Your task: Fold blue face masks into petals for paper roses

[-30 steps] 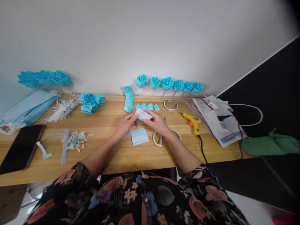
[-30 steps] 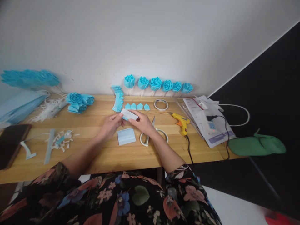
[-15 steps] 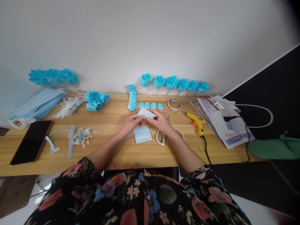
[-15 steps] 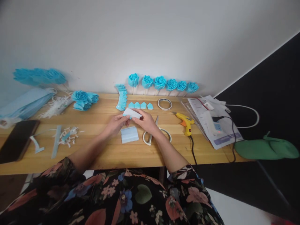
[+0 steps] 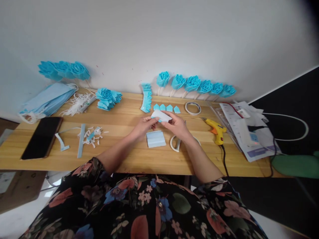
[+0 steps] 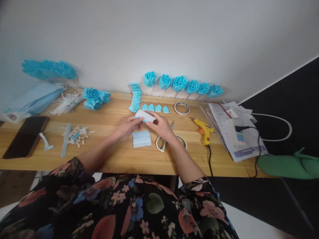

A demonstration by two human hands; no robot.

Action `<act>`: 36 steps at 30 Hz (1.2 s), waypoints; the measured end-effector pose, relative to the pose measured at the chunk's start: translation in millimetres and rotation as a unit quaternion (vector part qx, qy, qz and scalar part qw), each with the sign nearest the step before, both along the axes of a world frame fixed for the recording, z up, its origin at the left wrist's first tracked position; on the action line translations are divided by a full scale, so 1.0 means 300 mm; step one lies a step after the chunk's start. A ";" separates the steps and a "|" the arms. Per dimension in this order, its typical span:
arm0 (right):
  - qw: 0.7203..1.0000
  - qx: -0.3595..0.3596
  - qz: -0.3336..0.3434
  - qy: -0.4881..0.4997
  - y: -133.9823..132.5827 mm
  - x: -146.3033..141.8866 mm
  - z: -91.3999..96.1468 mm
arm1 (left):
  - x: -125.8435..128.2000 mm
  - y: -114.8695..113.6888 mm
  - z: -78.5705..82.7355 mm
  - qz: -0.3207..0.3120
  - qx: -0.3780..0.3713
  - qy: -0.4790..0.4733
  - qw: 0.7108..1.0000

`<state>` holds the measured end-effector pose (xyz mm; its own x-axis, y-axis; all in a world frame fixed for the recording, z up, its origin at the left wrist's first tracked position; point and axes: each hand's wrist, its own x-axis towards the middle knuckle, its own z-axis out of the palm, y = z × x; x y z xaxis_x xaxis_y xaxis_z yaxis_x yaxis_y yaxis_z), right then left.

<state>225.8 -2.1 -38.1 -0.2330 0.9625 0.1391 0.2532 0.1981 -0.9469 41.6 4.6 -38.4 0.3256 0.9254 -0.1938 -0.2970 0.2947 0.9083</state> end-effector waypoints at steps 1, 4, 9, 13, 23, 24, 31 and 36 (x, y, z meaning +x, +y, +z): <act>1.000 -0.004 0.001 0.004 0.002 0.002 -0.004 | -0.001 0.001 0.002 0.004 -0.004 -0.007 1.000; 1.000 -0.018 -0.009 0.000 0.007 0.008 -0.020 | -0.003 0.003 0.006 0.015 -0.006 -0.022 1.000; 1.000 -0.021 -0.014 -0.006 0.011 0.010 -0.029 | 0.001 0.003 0.009 0.022 -0.017 -0.020 0.999; 0.999 -0.018 -0.027 -0.010 0.009 0.006 -0.022 | 0.006 0.002 0.008 0.016 -0.028 -0.024 0.999; 0.998 0.023 -0.041 -0.033 -0.005 0.002 0.016 | -0.002 0.006 0.012 0.020 -0.046 -0.029 0.998; 0.997 0.047 -0.053 -0.037 -0.007 0.005 0.025 | -0.004 0.009 0.013 0.023 -0.050 -0.036 0.998; 0.954 0.254 -0.036 -0.156 -0.013 0.023 0.069 | -0.009 0.021 0.015 0.019 -0.065 -0.085 0.994; 0.923 0.306 0.007 -0.234 -0.006 0.019 0.052 | -0.007 0.019 0.012 0.012 -0.064 -0.097 0.993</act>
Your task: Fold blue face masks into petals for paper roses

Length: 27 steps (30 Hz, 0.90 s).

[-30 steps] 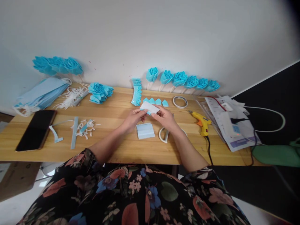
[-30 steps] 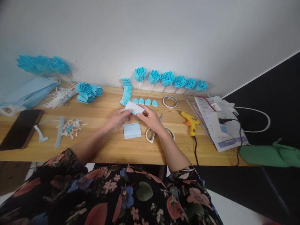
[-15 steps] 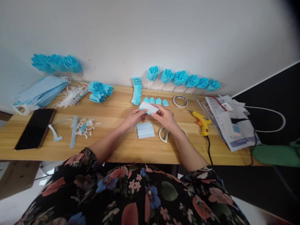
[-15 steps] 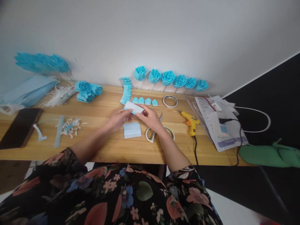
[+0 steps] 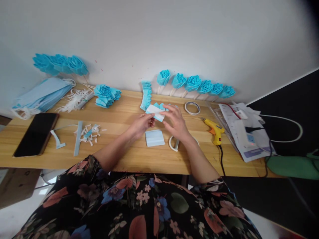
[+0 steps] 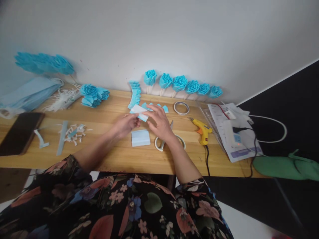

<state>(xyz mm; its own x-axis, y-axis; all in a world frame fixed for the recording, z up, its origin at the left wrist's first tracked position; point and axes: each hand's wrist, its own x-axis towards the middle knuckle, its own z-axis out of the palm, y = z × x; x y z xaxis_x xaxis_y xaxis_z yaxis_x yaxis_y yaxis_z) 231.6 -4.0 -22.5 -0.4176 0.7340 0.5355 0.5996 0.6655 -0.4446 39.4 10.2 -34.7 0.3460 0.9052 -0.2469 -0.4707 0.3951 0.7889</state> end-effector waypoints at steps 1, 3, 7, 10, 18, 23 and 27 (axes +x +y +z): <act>1.000 -0.001 0.002 -0.006 0.001 0.000 -0.004 | 0.000 -0.001 0.000 -0.002 -0.001 0.002 1.000; 1.000 -0.001 0.003 -0.011 0.003 0.000 -0.010 | 0.001 -0.003 0.001 -0.006 -0.003 0.006 1.000; 1.000 0.006 0.003 -0.010 0.007 0.001 -0.018 | 0.002 -0.007 0.002 -0.012 -0.002 0.021 1.000; 1.000 0.010 0.013 0.009 0.012 0.002 -0.025 | 0.003 -0.008 -0.003 -0.008 0.016 0.053 0.998; 0.997 -0.023 0.013 0.078 0.014 -0.003 -0.034 | 0.003 -0.006 -0.017 0.022 0.100 0.175 0.979; 0.991 -0.062 -0.003 0.118 0.010 -0.009 -0.030 | 0.005 -0.006 -0.019 0.015 0.101 0.185 0.977; 0.990 -0.072 -0.009 0.125 0.008 -0.011 -0.026 | 0.005 -0.004 -0.025 0.013 0.096 0.176 0.980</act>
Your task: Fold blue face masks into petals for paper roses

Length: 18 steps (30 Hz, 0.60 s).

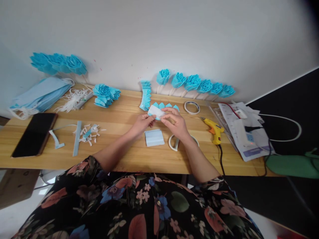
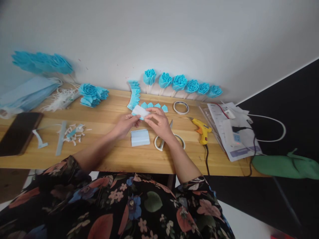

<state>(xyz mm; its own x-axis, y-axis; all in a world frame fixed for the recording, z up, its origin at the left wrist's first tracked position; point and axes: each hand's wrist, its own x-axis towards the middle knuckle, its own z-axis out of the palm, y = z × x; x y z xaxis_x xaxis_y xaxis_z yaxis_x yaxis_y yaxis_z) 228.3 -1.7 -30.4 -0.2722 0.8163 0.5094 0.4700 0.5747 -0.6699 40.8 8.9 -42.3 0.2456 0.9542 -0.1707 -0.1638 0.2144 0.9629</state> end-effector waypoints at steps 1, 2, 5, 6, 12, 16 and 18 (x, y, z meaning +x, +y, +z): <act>1.000 -0.003 0.000 -0.001 -0.001 0.000 0.001 | 0.000 0.000 -0.001 -0.003 0.000 0.000 1.000; 1.000 -0.006 0.000 -0.001 -0.002 -0.001 0.003 | -0.001 0.000 -0.002 -0.005 0.001 0.002 1.000; 1.000 -0.014 -0.009 0.002 -0.003 -0.002 0.004 | 0.000 0.000 -0.004 -0.012 0.005 0.018 1.000; 1.000 -0.016 -0.013 0.005 -0.003 -0.002 0.004 | 0.001 0.000 -0.005 -0.014 0.008 0.026 1.000; 0.998 -0.051 -0.026 0.038 -0.001 -0.003 0.004 | 0.005 -0.003 0.000 -0.032 0.012 0.055 0.998; 0.991 -0.111 -0.017 0.079 -0.001 -0.004 0.000 | 0.007 -0.007 0.008 -0.047 0.013 0.063 0.997; 0.984 -0.149 -0.018 0.093 -0.001 -0.003 -0.009 | 0.008 -0.008 0.011 -0.051 0.012 0.066 0.996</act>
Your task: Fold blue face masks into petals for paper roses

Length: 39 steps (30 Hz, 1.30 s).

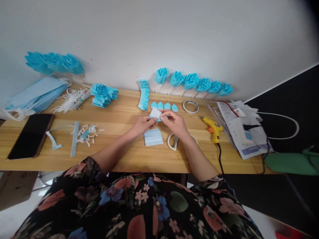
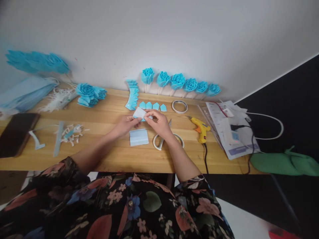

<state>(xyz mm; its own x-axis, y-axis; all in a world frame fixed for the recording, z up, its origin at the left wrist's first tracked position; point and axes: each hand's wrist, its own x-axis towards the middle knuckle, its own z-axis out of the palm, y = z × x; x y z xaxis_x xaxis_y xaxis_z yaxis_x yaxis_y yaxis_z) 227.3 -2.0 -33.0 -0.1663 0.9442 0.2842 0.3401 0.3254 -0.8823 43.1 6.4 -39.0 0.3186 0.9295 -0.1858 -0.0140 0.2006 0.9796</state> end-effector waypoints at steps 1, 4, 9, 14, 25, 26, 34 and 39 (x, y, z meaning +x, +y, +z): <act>1.000 -0.016 -0.003 0.002 0.000 0.000 -0.005 | 0.000 0.000 0.001 -0.002 -0.001 0.002 1.000; 0.999 -0.041 -0.007 0.015 0.003 0.000 -0.016 | 0.001 0.001 0.000 -0.006 -0.004 0.013 1.000; 0.996 -0.051 0.001 0.068 0.004 -0.006 -0.006 | -0.002 -0.002 0.003 -0.011 0.002 0.023 1.000; 0.993 -0.058 -0.003 0.102 0.006 -0.010 0.001 | -0.007 -0.012 0.018 -0.024 0.022 0.000 0.999; 0.983 -0.120 0.036 0.133 0.005 -0.024 -0.009 | -0.007 -0.002 0.014 0.042 0.052 -0.047 0.997; 0.983 -0.122 0.039 0.135 0.004 -0.026 -0.007 | -0.006 -0.003 0.014 0.041 0.054 -0.053 0.996; 0.983 -0.112 0.035 0.142 0.009 -0.017 -0.016 | -0.011 -0.011 0.015 0.024 0.037 -0.047 0.998; 0.987 -0.111 0.010 0.115 0.008 0.005 -0.018 | -0.014 -0.010 0.010 -0.022 0.026 0.001 0.999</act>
